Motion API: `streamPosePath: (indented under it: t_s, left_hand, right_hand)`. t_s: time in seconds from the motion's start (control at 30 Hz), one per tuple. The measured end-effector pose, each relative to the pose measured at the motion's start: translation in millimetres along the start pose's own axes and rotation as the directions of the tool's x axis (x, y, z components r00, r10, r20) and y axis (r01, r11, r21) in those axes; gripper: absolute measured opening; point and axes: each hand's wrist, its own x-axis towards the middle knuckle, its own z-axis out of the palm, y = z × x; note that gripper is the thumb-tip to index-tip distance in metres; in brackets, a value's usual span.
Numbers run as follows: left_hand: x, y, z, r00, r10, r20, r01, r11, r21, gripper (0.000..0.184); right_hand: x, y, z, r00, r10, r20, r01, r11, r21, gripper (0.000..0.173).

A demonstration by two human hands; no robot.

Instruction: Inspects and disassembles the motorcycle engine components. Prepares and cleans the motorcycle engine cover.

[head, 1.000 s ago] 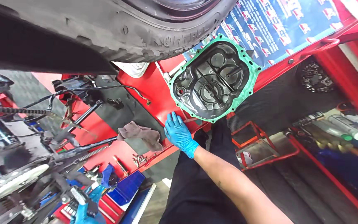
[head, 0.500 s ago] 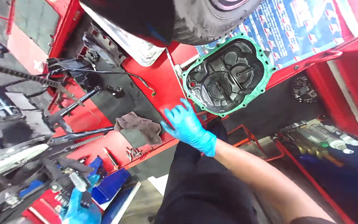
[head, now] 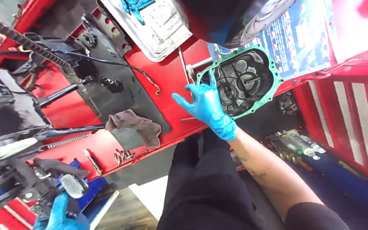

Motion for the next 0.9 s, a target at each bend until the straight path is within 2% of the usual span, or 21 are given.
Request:
streamPosePath:
  t_s: [0.33,0.47,0.53,0.63,0.8,0.9]
  left_hand:
    - [-3.5,3.9,4.9,0.999,-0.012,-0.05,0.012,1.0,0.006,0.023]
    - [-2.8,4.3,5.2,0.999,-0.017,-0.047,0.018,1.0,0.008,0.021]
    - [-3.6,3.6,5.2,0.998,-0.023,-0.053,0.023,1.0,0.002,0.022]
    - [-3.6,5.0,6.8,0.997,-0.032,-0.07,0.033,0.999,0.01,0.022]
    - [-5.0,8.4,8.8,1.0,-0.01,-0.007,0.01,1.0,-0.006,0.026]
    - [-4.2,6.5,10.2,1.0,0.007,-0.021,-0.008,0.999,-0.046,0.025]
  right_hand:
    - [0.0,2.5,-13.0,0.995,0.096,-0.011,-0.095,0.992,0.078,0.047]
    - [0.2,3.7,-10.6,0.997,0.046,-0.061,-0.04,0.995,0.096,0.045]
    - [0.2,5.0,-11.1,0.999,0.044,-0.027,-0.041,0.994,0.103,0.047]
    - [0.9,8.4,-13.7,0.997,0.058,-0.059,-0.052,0.993,0.107,0.045]
    - [-14.8,14.3,-46.4,0.989,0.091,-0.12,-0.07,0.983,0.172,0.036]
    - [-33.1,30.1,-76.9,0.976,0.153,-0.154,-0.112,0.962,0.249,0.031]
